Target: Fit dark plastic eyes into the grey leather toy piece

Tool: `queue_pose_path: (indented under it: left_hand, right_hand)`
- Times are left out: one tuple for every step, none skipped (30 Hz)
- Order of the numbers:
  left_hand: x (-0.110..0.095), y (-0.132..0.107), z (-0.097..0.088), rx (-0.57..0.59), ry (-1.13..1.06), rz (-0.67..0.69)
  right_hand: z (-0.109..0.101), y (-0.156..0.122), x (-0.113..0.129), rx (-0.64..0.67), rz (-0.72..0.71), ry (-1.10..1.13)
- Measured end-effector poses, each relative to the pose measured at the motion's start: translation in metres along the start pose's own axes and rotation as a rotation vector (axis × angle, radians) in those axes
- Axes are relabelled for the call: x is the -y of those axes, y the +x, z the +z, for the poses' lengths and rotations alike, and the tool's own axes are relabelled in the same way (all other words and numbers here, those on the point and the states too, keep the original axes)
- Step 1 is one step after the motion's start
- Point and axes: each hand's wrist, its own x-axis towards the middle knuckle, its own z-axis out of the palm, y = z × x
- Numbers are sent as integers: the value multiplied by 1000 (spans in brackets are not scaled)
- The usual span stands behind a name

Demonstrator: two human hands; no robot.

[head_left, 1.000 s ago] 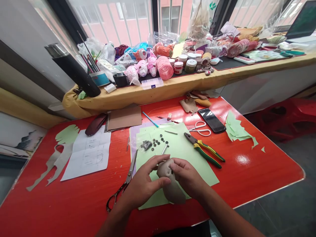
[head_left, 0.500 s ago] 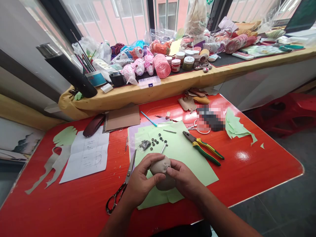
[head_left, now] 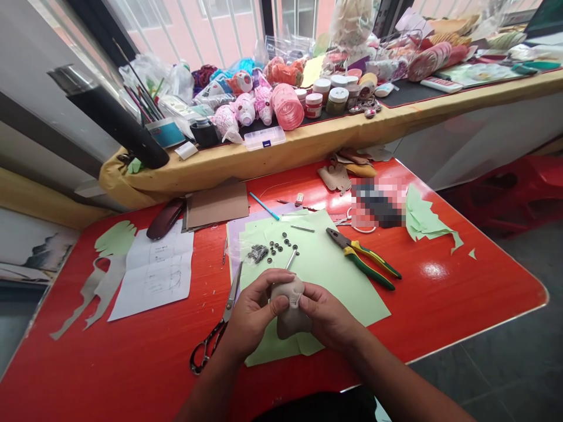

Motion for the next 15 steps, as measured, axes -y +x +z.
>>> queue_pose_path:
  left_hand:
    - [2,0,1,6,-17,3]
    - [3,0,1,10,-35,5]
    - [5,0,2,12,-52,3]
    - [6,0,2,10,-65,-3]
    - [6,0,1,4,-72,-11]
    - [6,-1,1,-10,-72,-20]
    - [6,-2,-1,-31,-68,-31]
    - [5,-2,-2,-55,-65,-44]
    - [3,-3,-3,-76,-70,-59]
    - [1,-4,-3,-94,-88,-77]
    - [-1,-5,-3,-110,-121,-98]
    - [-3,-5,-2,-125,-172,-121]
    - [-5,-6,0,-142,-238,-145]
    - [-7,-6,1,-161,-315,-169]
    - [-9,-7,3,-183,-396,-191]
  right_hand:
    - [-1,0,-1,6,1,-1]
    - [-1,0,-1,10,0,-1]
    - [-2,0,-2,13,-1,-2]
    - [-3,0,-2,12,-1,-6]
    - [-5,0,-3,10,1,-18]
    - [-6,0,-3,9,4,-40]
    - [-8,0,-2,7,8,-70]
    - [-10,0,-2,6,12,-103]
    - [-11,0,0,6,14,-137]
    - [-12,0,1,7,13,-168]
    - [-13,-1,4,11,7,-194]
    - [-13,-1,6,17,0,-218]
    - [-13,-1,9,26,-6,-241]
    - [-12,-2,12,36,-8,-267]
    - [-11,-2,14,41,-6,-298]
